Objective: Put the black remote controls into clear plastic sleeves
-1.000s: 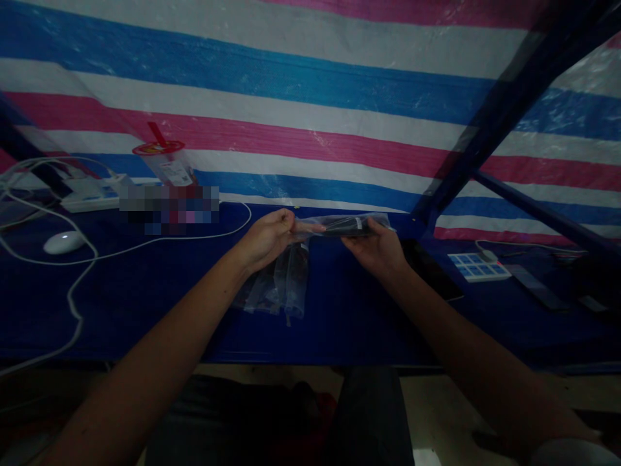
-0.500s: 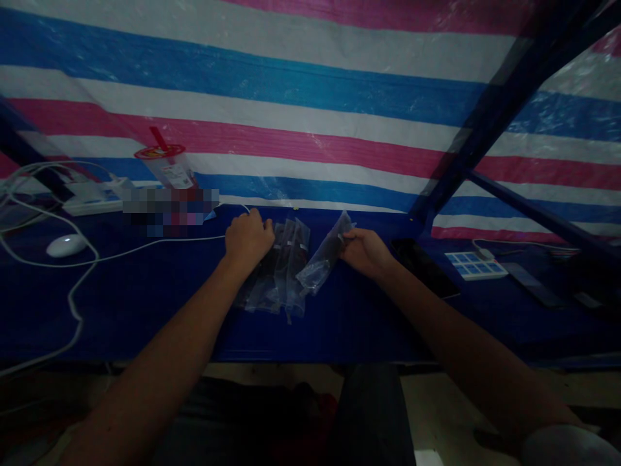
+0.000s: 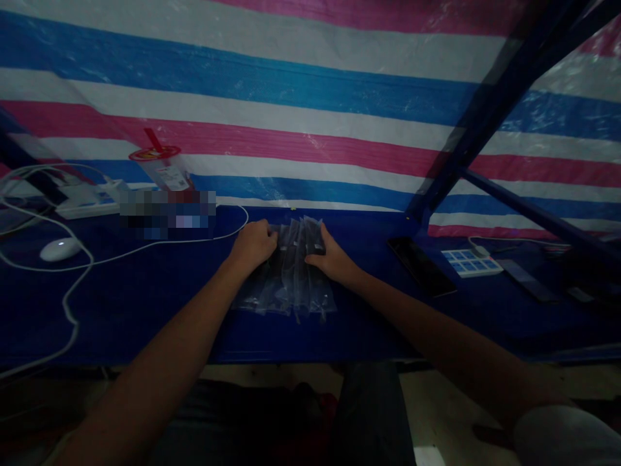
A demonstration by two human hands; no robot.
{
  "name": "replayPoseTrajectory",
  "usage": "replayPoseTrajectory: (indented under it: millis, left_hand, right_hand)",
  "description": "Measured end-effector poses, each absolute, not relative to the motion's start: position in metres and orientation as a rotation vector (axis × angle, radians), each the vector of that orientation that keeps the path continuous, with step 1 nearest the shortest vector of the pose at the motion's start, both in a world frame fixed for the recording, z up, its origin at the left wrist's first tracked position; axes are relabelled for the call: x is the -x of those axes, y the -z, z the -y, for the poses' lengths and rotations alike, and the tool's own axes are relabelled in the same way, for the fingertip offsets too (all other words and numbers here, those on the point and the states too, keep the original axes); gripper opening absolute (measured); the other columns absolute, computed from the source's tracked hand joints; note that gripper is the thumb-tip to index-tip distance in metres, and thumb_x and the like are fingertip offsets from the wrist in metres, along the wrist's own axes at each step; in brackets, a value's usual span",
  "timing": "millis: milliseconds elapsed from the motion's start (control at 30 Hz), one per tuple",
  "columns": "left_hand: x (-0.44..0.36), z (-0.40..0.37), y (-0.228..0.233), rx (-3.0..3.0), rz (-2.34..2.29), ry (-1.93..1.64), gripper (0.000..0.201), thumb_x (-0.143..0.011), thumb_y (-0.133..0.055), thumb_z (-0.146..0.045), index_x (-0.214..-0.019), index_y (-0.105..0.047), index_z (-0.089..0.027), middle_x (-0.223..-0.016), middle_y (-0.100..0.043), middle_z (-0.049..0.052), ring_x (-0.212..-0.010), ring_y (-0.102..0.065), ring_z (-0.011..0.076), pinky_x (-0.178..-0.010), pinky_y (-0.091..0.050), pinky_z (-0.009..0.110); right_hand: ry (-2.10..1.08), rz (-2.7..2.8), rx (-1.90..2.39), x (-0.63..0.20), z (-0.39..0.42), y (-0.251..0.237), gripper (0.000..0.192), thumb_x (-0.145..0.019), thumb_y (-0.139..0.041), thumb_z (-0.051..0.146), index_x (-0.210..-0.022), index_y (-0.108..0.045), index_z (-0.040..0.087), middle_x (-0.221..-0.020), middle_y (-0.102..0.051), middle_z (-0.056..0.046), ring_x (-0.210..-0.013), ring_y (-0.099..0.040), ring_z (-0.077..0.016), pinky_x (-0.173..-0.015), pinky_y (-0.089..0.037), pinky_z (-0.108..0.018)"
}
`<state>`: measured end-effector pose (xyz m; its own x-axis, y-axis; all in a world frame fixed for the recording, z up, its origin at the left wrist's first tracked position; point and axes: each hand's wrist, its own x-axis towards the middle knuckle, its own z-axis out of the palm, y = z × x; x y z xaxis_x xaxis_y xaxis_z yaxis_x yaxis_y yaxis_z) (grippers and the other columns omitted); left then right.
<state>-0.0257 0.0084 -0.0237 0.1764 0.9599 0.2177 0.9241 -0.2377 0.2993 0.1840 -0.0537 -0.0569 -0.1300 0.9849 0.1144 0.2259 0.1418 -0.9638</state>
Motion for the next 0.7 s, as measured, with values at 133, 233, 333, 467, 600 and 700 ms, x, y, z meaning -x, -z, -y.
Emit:
replayPoseTrajectory:
  millis: [133, 233, 333, 467, 600, 700]
  left_hand:
    - [0.021, -0.008, 0.025, -2.331, -1.861, -0.624, 0.027, -0.089, -0.049, -0.032, -0.089, -0.07, -0.015, -0.093, -0.075, 0.018, -0.089, -0.07, 0.0299, -0.078, -0.049, 0.037]
    - [0.02, -0.013, 0.026, -2.383, -1.872, -0.652, 0.034, -0.092, -0.043, -0.035, -0.088, -0.07, -0.014, -0.092, -0.076, 0.018, -0.086, -0.07, 0.0282, -0.078, -0.048, 0.035]
    - [0.023, -0.029, 0.028, -2.424, -1.855, -0.622, 0.043, -0.095, -0.038, -0.04, -0.083, -0.07, -0.014, -0.09, -0.075, 0.018, -0.085, -0.069, 0.0268, -0.079, -0.048, 0.034]
    - [0.031, -0.055, 0.025, -2.317, -1.669, -0.499, 0.037, -0.09, -0.041, -0.036, -0.065, -0.062, -0.018, -0.063, -0.069, 0.01, -0.061, -0.063, 0.0205, -0.063, -0.045, 0.03]
    - [0.037, -0.064, 0.024, -2.112, -1.554, -0.527, 0.033, -0.082, -0.044, -0.029, -0.05, -0.046, -0.021, -0.04, -0.047, 0.001, -0.04, -0.046, 0.0149, -0.05, -0.035, 0.029]
    - [0.041, -0.063, 0.028, -2.153, -1.556, -0.764, 0.032, -0.08, -0.043, -0.026, -0.048, -0.039, -0.021, -0.043, -0.041, -0.001, -0.045, -0.04, 0.0128, -0.052, -0.03, 0.029]
  right_hand:
    - [-0.947, 1.636, 1.367, -0.18, 0.055, 0.056, 0.094, -0.083, -0.061, 0.03, -0.162, -0.013, 0.014, -0.169, -0.012, -0.014, -0.158, -0.004, -0.0316, -0.129, -0.006, -0.049]
    - [-0.935, 1.643, 1.388, -0.179, 0.056, 0.057, 0.084, -0.09, -0.055, 0.038, -0.161, -0.02, 0.012, -0.17, -0.011, -0.013, -0.157, 0.003, -0.032, -0.128, -0.001, -0.051]
    - [-0.883, 1.58, 1.383, -0.188, 0.051, 0.059, 0.071, -0.092, -0.053, 0.046, -0.154, -0.037, 0.015, -0.167, -0.025, -0.013, -0.158, -0.005, -0.0313, -0.128, -0.003, -0.05]
    - [-0.716, 1.42, 1.415, -0.215, 0.03, 0.057, 0.046, -0.093, -0.049, 0.042, -0.131, -0.058, 0.018, -0.142, -0.058, -0.014, -0.139, -0.048, -0.0274, -0.12, -0.03, -0.046]
    - [-0.659, 1.406, 1.516, -0.241, 0.005, 0.056, 0.026, -0.094, -0.042, 0.033, -0.102, -0.062, 0.018, -0.091, -0.071, -0.007, -0.078, -0.069, -0.0174, -0.077, -0.053, -0.033]
    - [-0.621, 1.432, 1.544, -0.25, -0.002, 0.057, 0.016, -0.089, -0.046, 0.026, -0.084, -0.059, 0.018, -0.079, -0.068, -0.005, -0.066, -0.064, -0.0148, -0.066, -0.049, -0.027]
